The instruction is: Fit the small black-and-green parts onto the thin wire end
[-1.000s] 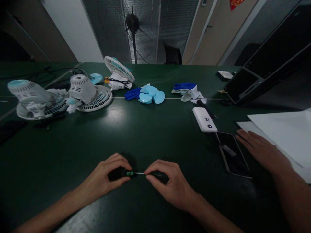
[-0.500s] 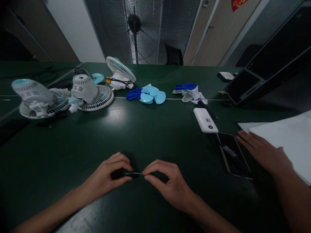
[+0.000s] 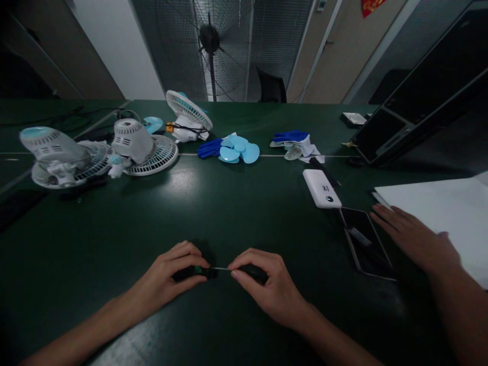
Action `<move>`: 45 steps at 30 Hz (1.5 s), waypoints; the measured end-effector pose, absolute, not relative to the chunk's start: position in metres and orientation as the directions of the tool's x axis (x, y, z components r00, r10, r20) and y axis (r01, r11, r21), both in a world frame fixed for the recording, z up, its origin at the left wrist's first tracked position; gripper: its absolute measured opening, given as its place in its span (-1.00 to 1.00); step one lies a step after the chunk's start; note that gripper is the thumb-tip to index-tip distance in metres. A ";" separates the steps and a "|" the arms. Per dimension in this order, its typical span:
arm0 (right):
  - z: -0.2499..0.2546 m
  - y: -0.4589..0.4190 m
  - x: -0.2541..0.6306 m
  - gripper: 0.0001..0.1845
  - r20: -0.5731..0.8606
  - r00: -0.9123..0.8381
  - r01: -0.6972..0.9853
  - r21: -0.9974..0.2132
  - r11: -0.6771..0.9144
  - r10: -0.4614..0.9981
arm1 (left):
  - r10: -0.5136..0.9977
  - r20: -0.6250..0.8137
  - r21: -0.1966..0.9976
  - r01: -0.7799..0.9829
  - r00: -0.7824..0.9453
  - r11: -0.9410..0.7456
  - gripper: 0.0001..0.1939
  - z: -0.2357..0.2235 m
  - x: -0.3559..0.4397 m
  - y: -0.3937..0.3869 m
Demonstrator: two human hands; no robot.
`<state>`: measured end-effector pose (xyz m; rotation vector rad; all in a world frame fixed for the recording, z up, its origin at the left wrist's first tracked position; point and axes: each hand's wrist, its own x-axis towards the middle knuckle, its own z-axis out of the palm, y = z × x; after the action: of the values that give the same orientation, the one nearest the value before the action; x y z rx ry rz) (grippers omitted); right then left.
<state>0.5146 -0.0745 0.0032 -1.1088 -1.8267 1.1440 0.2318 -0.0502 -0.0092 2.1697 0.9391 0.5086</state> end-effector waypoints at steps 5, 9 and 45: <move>0.003 -0.075 0.516 -0.88 0.104 -0.383 0.302 -0.925 0.230 0.918 | 0.760 0.087 0.755 0.455 0.644 -0.472 -0.74 -0.013 0.230 -0.052; 0.003 -0.075 0.516 -0.88 0.098 -0.387 0.300 -0.927 0.226 0.917 | 0.775 0.062 0.777 0.456 0.629 -0.433 -0.80 -0.012 0.230 -0.052; 0.002 -0.074 0.519 -0.88 0.079 -0.411 0.275 -0.939 0.206 0.908 | 0.929 0.205 0.628 0.769 -0.307 0.115 -0.35 -0.008 -0.007 0.035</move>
<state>0.5190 -0.0741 0.0025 -1.1029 -1.8184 1.2142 -0.0075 0.0351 -0.0076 1.6834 2.1530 0.9707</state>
